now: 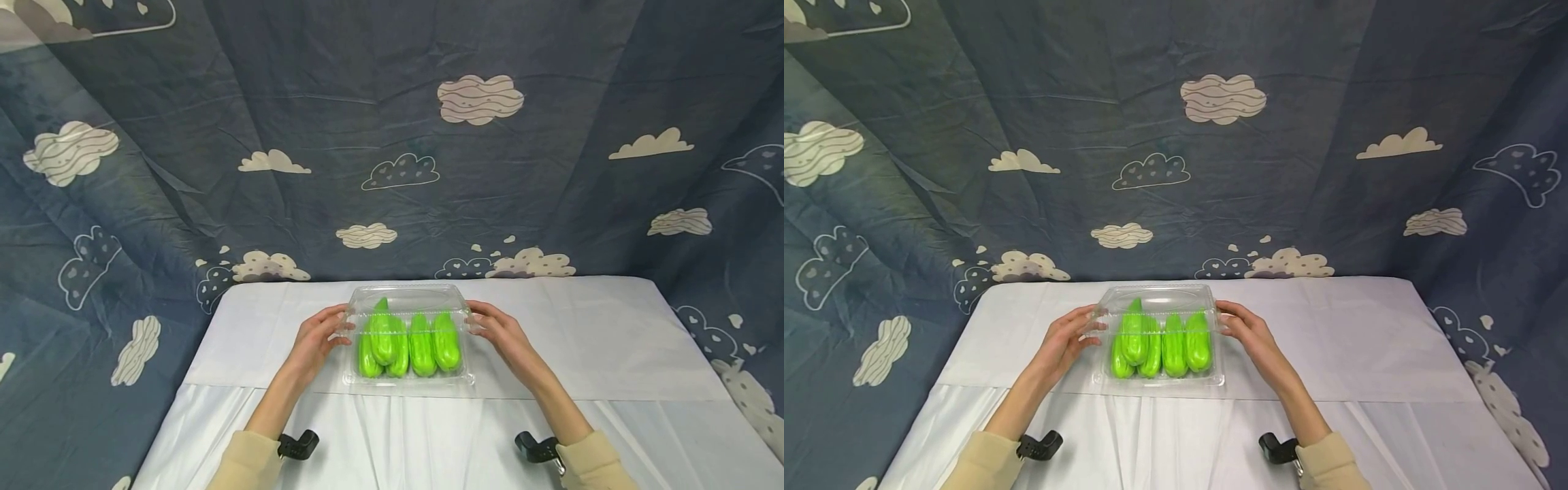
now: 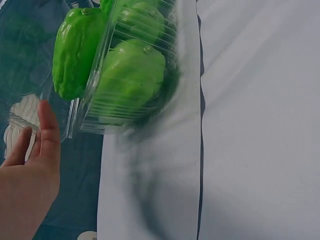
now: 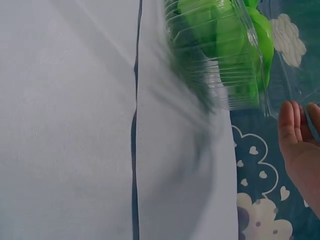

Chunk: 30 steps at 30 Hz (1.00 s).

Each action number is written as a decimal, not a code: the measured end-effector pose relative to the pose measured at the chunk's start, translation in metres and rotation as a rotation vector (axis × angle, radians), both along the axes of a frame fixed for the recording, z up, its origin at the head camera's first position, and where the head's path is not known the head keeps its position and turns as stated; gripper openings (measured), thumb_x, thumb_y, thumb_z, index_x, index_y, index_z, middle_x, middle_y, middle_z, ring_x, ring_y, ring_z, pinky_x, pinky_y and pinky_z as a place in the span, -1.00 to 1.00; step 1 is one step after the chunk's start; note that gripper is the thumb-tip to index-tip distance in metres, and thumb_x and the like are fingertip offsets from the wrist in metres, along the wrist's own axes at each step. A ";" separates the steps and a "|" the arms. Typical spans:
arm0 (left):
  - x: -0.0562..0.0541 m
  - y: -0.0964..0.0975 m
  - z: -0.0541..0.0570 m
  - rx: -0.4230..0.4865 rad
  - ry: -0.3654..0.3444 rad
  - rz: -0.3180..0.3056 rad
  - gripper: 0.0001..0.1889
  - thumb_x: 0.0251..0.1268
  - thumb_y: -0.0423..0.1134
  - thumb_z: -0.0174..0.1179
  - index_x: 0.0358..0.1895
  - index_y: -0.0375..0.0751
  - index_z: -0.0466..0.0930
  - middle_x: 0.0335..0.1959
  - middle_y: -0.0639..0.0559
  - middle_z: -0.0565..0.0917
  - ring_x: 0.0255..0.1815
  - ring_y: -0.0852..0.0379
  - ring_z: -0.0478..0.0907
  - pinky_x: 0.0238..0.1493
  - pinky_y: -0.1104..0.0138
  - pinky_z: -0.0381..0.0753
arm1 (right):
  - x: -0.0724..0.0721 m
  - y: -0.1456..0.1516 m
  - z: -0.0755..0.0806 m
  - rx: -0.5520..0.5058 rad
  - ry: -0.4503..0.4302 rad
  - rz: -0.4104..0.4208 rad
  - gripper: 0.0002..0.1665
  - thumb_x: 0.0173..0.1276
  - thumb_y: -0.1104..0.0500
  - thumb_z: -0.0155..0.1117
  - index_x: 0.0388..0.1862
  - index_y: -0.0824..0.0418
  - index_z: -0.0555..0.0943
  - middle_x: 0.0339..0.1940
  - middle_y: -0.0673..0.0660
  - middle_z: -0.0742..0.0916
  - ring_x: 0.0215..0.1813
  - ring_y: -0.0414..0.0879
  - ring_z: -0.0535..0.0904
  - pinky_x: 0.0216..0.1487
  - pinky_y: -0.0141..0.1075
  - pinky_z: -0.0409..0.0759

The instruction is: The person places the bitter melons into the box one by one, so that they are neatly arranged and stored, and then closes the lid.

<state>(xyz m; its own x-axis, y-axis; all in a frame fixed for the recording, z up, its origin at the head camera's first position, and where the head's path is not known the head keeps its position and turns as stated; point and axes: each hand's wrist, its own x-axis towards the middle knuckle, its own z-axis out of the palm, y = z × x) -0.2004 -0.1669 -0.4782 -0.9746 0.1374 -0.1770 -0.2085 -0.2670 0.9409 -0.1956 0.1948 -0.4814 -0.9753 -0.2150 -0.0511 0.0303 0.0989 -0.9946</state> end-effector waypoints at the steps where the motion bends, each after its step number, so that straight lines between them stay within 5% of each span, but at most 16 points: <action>1: 0.001 -0.001 0.000 -0.011 0.012 -0.018 -0.57 0.44 -0.26 0.11 0.28 -0.39 0.44 0.20 -0.09 0.50 0.00 0.05 0.56 -0.17 0.28 0.64 | 0.000 0.001 0.000 0.009 0.002 0.006 -0.41 0.55 0.01 0.01 0.42 0.31 0.34 0.43 0.22 0.40 0.35 0.11 0.36 0.17 -0.47 0.46; 13: 0.003 -0.009 -0.004 0.004 0.079 -0.144 -0.49 0.48 -0.25 0.03 0.41 -0.35 0.29 0.36 -0.14 0.34 0.25 -0.16 0.38 0.00 0.14 0.58 | 0.002 0.002 -0.002 0.055 0.008 0.040 -0.41 0.52 0.06 0.03 0.46 0.22 0.32 0.45 0.19 0.39 0.36 0.07 0.33 0.38 0.04 0.26; 20: 0.002 -0.012 -0.004 -0.025 0.086 -0.211 -0.44 0.47 -0.23 0.01 0.46 -0.28 0.21 0.46 -0.13 0.22 0.39 -0.28 0.19 0.07 0.08 0.50 | 0.001 0.003 -0.005 0.107 0.012 0.026 -0.41 0.53 0.04 0.02 0.47 0.18 0.32 0.41 0.19 0.44 0.28 0.08 0.41 0.28 -0.08 0.40; 30: 0.001 -0.014 -0.011 -0.033 0.078 -0.211 -0.41 0.42 -0.28 0.02 0.49 -0.24 0.18 0.50 -0.12 0.19 0.44 -0.28 0.10 0.27 -0.05 0.25 | 0.003 0.005 -0.013 0.165 0.046 0.016 -0.37 0.50 -0.01 0.13 0.47 0.16 0.33 0.32 0.20 0.53 0.24 0.01 0.48 0.27 -0.10 0.45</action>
